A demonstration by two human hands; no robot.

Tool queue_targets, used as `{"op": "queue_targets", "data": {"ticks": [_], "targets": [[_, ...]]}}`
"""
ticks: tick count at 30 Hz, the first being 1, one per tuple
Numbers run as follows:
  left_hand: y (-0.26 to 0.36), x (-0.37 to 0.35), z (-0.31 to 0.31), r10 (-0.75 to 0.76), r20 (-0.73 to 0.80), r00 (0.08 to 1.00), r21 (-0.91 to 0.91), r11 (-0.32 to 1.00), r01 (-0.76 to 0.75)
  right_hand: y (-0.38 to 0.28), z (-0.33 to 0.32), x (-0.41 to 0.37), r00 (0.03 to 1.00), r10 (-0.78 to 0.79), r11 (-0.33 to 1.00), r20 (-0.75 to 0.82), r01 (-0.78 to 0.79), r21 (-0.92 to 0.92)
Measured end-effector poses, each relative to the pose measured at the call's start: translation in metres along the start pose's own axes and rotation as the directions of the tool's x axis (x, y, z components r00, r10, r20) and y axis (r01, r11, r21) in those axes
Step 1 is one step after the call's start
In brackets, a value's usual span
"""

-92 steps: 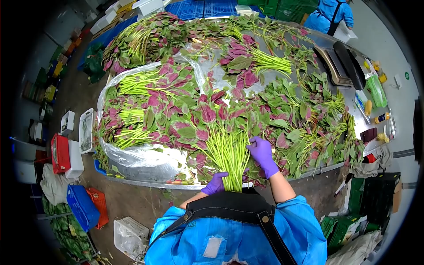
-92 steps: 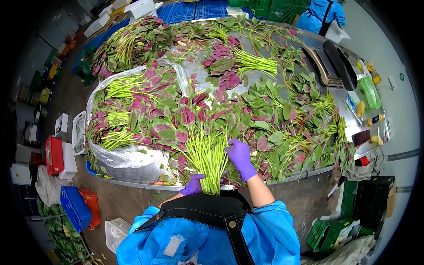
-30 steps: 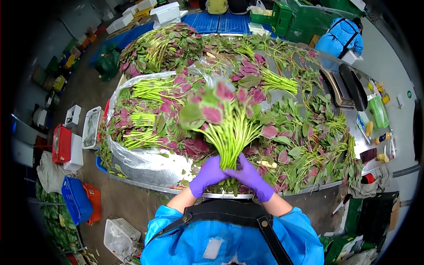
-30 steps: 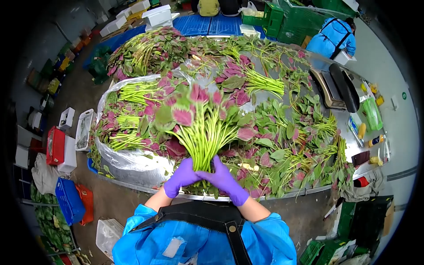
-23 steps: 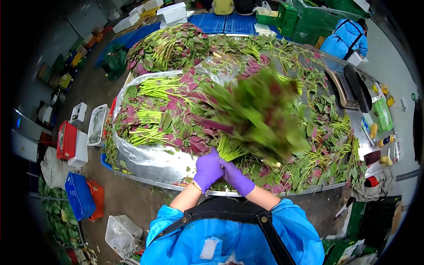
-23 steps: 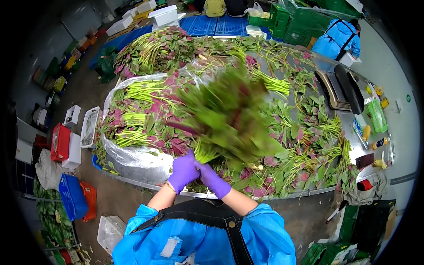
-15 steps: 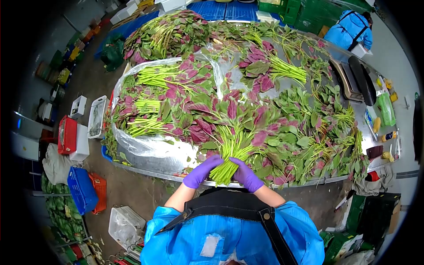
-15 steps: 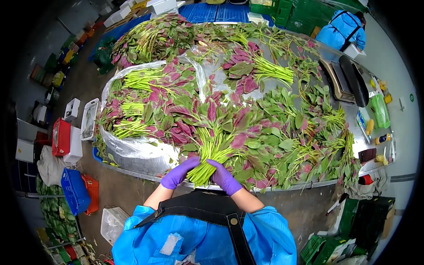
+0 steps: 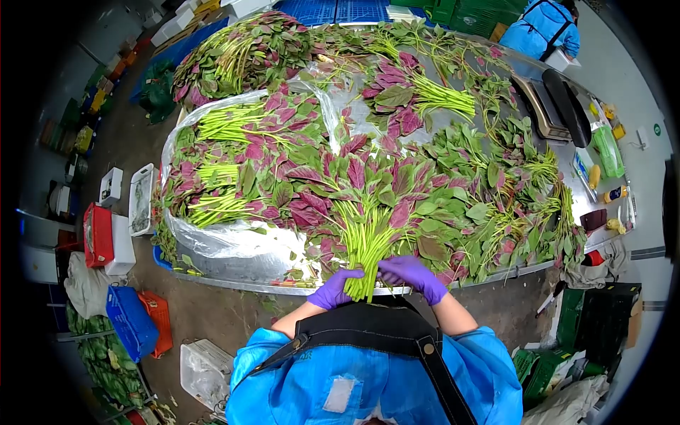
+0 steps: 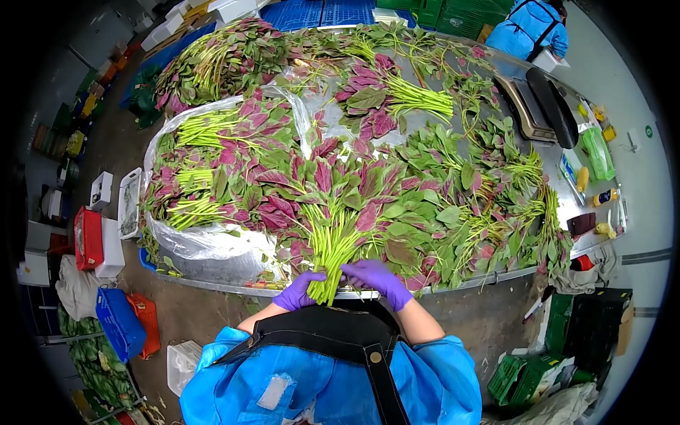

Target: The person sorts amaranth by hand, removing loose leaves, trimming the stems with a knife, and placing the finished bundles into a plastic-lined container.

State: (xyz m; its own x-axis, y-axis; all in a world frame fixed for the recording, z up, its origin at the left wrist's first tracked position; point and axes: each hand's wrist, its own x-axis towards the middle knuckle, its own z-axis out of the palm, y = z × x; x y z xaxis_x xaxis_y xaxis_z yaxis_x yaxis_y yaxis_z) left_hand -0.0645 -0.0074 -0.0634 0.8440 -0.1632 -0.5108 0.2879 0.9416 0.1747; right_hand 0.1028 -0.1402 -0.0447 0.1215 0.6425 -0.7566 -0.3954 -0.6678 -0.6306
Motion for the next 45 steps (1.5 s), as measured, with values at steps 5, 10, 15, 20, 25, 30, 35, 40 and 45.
{"op": "queue_targets", "data": {"ticks": [5,10,15,20,25,30,35,40,45], "targets": [[-0.004,0.002,0.001,-0.026,0.100,0.995,-0.053,0.998,0.032,-0.028,0.005,0.000,0.470,-0.710,0.699,-0.524,0.381,-0.605],[-0.011,0.001,0.011,0.050,0.030,0.998,-0.010,0.999,-0.050,-0.009,0.018,0.007,0.627,-0.726,0.644,-0.283,0.476,-0.598],[-0.009,-0.007,0.020,-0.018,-0.043,0.999,0.108,0.994,0.022,-0.023,-0.016,-0.030,0.942,-0.290,0.950,0.170,0.305,-0.073],[-0.011,-0.002,0.029,0.079,-0.092,0.993,0.273,0.961,-0.051,-0.034,-0.010,0.028,0.643,-0.609,0.730,-0.464,0.224,-0.646],[-0.016,0.002,0.022,0.128,-0.115,0.985,0.318,0.944,-0.086,-0.017,0.004,0.048,0.652,-0.676,0.575,-0.344,0.174,-0.799],[-0.016,0.009,0.008,0.239,-0.094,0.966,0.468,0.867,-0.169,-0.042,0.005,-0.028,0.891,-0.131,0.882,0.435,0.305,-0.359],[-0.011,0.003,0.019,0.078,-0.118,0.990,0.240,0.970,-0.048,-0.014,-0.038,-0.019,0.893,-0.378,0.880,0.242,0.428,-0.205],[-0.015,0.009,0.013,0.161,-0.104,0.982,0.384,0.917,-0.109,-0.043,-0.019,0.034,0.758,-0.532,0.811,-0.377,0.327,-0.486],[-0.013,0.005,0.014,0.141,-0.092,0.986,0.355,0.929,-0.100,-0.034,-0.002,0.044,0.785,-0.581,0.552,-0.215,0.187,-0.812]]}}
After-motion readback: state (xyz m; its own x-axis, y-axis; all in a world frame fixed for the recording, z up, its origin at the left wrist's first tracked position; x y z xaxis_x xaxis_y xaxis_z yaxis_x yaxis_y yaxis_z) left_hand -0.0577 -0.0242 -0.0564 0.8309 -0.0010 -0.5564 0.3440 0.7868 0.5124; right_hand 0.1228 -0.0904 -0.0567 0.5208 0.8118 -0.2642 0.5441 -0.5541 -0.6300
